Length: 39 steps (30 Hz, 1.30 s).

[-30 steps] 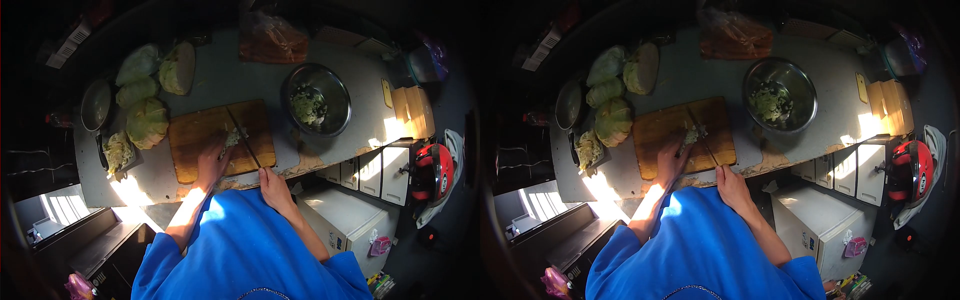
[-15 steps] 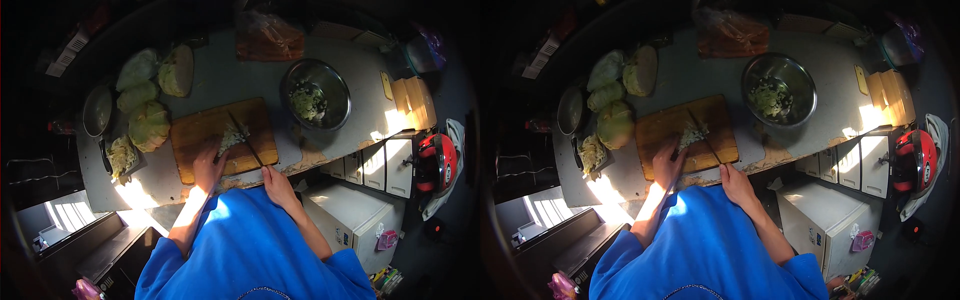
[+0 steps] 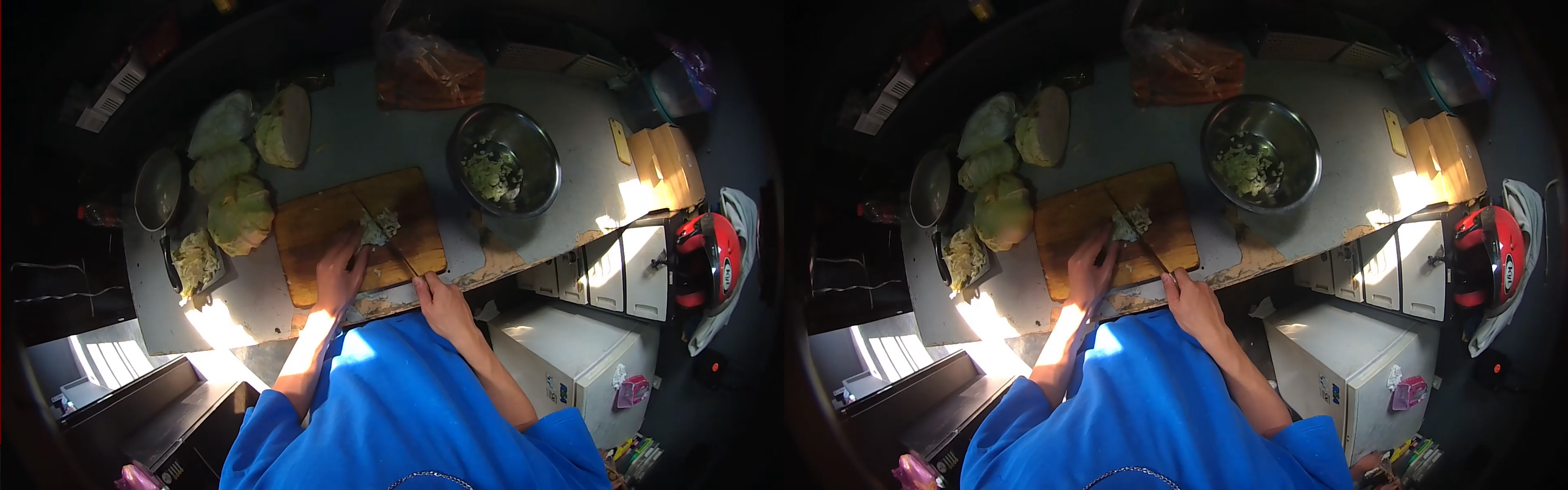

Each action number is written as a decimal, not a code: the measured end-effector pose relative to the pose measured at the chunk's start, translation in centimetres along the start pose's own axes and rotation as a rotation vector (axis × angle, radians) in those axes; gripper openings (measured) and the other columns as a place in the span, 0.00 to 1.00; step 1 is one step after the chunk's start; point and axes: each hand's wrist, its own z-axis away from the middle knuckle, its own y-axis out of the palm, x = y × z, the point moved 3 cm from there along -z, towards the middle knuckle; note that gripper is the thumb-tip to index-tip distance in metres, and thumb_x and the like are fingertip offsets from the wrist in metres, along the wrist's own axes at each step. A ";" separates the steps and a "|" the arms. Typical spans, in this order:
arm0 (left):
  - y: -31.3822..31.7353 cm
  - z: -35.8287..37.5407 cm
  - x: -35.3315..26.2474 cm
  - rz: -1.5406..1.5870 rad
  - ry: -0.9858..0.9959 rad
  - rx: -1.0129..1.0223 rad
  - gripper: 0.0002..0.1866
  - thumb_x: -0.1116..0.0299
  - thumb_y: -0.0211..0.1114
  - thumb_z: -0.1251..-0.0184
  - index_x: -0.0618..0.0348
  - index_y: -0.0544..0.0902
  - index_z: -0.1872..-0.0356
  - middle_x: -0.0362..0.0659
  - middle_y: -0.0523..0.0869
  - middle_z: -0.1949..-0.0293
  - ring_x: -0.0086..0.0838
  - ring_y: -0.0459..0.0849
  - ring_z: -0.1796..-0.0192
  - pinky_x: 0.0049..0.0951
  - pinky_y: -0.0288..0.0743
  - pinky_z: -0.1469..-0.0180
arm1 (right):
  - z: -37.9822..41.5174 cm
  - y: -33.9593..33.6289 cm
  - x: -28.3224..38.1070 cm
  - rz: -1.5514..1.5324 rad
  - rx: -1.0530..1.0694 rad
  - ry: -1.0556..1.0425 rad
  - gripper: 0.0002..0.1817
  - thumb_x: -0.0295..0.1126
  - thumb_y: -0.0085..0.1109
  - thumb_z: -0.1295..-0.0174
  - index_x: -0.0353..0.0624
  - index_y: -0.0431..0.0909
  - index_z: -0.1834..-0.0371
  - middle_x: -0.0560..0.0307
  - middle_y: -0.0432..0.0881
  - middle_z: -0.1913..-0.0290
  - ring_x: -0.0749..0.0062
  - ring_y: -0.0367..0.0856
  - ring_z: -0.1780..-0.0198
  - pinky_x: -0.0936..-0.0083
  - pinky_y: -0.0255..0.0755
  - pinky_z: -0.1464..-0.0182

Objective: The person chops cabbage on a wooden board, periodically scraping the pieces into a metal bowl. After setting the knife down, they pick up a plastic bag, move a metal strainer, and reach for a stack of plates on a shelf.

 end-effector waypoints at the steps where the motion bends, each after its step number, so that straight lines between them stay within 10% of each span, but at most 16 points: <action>1: -0.4 0.0 -0.4 0.027 -0.029 -0.025 0.18 0.72 0.71 0.34 0.61 0.86 0.43 0.54 0.86 0.41 0.49 0.85 0.39 0.39 0.79 0.38 | 0.2 -0.3 0.1 0.001 -0.011 -0.002 0.19 0.44 0.47 0.21 0.37 0.74 0.59 0.32 0.80 0.76 0.29 0.80 0.66 0.43 0.70 0.63; 7: -0.1 -1.0 -3.3 0.041 0.029 -0.128 0.18 0.71 0.74 0.38 0.60 0.87 0.47 0.52 0.87 0.49 0.48 0.83 0.44 0.42 0.76 0.39 | 0.8 -0.9 1.6 -0.273 -0.029 0.010 0.21 0.46 0.48 0.21 0.36 0.74 0.59 0.30 0.81 0.68 0.26 0.79 0.62 0.45 0.71 0.62; 9: 0.7 -1.4 -3.6 0.039 0.055 -0.152 0.17 0.70 0.75 0.38 0.60 0.87 0.48 0.52 0.88 0.50 0.47 0.82 0.46 0.43 0.74 0.41 | 0.5 -0.5 1.4 -0.304 -0.034 -0.044 0.23 0.50 0.45 0.20 0.37 0.73 0.59 0.39 0.81 0.73 0.39 0.81 0.74 0.56 0.72 0.70; 11: 1.2 -1.9 -3.7 0.090 0.010 -0.108 0.14 0.71 0.73 0.36 0.61 0.88 0.49 0.52 0.87 0.51 0.48 0.82 0.47 0.42 0.75 0.43 | 1.1 0.1 1.3 -0.744 0.308 0.320 0.24 0.53 0.40 0.18 0.43 0.70 0.60 0.64 0.68 0.78 0.81 0.64 0.82 0.77 0.62 0.80; 12: 1.5 -1.8 -3.2 0.079 0.040 -0.131 0.12 0.72 0.71 0.35 0.61 0.89 0.52 0.51 0.88 0.52 0.48 0.83 0.48 0.42 0.75 0.44 | 1.3 0.2 1.5 -0.860 0.374 0.360 0.24 0.56 0.37 0.18 0.47 0.68 0.59 0.69 0.64 0.78 0.86 0.58 0.83 0.85 0.57 0.82; 24: 0.3 -0.7 -1.9 -0.162 0.190 -0.116 0.14 0.71 0.67 0.34 0.60 0.87 0.48 0.47 0.89 0.46 0.45 0.83 0.41 0.48 0.70 0.38 | 2.8 -1.2 1.4 -1.167 0.652 0.533 0.23 0.56 0.36 0.18 0.49 0.67 0.58 0.68 0.61 0.78 0.85 0.56 0.83 0.84 0.55 0.83; 27: -0.6 -0.3 -2.0 -0.145 0.247 -0.090 0.14 0.70 0.68 0.35 0.59 0.87 0.49 0.47 0.88 0.47 0.46 0.83 0.41 0.47 0.71 0.39 | 1.9 -0.8 -0.6 -0.766 0.432 0.351 0.23 0.54 0.42 0.19 0.44 0.73 0.58 0.60 0.72 0.79 0.72 0.70 0.82 0.73 0.65 0.79; 29: -0.9 -0.5 -3.5 -0.093 0.308 -0.083 0.14 0.70 0.69 0.37 0.59 0.87 0.51 0.47 0.88 0.48 0.46 0.83 0.43 0.47 0.73 0.40 | 1.1 -2.6 0.5 -0.085 -0.069 -0.142 0.23 0.52 0.51 0.23 0.41 0.80 0.57 0.45 0.83 0.73 0.49 0.84 0.71 0.59 0.74 0.68; 30: -1.3 -0.7 -3.9 -0.060 0.302 -0.127 0.14 0.71 0.70 0.38 0.59 0.88 0.51 0.47 0.89 0.50 0.45 0.84 0.45 0.45 0.74 0.41 | 0.8 -4.3 2.3 -0.024 -0.031 -0.040 0.21 0.51 0.57 0.28 0.42 0.84 0.53 0.38 0.85 0.67 0.39 0.86 0.59 0.51 0.75 0.58; 39: -4.8 -0.5 -2.8 0.084 0.090 -0.276 0.09 0.77 0.69 0.41 0.63 0.89 0.59 0.50 0.90 0.60 0.45 0.86 0.58 0.40 0.80 0.54 | -6.4 -4.3 -1.1 0.424 -0.140 -0.523 0.21 0.53 0.59 0.30 0.50 0.86 0.45 0.49 0.83 0.52 0.50 0.81 0.49 0.58 0.79 0.48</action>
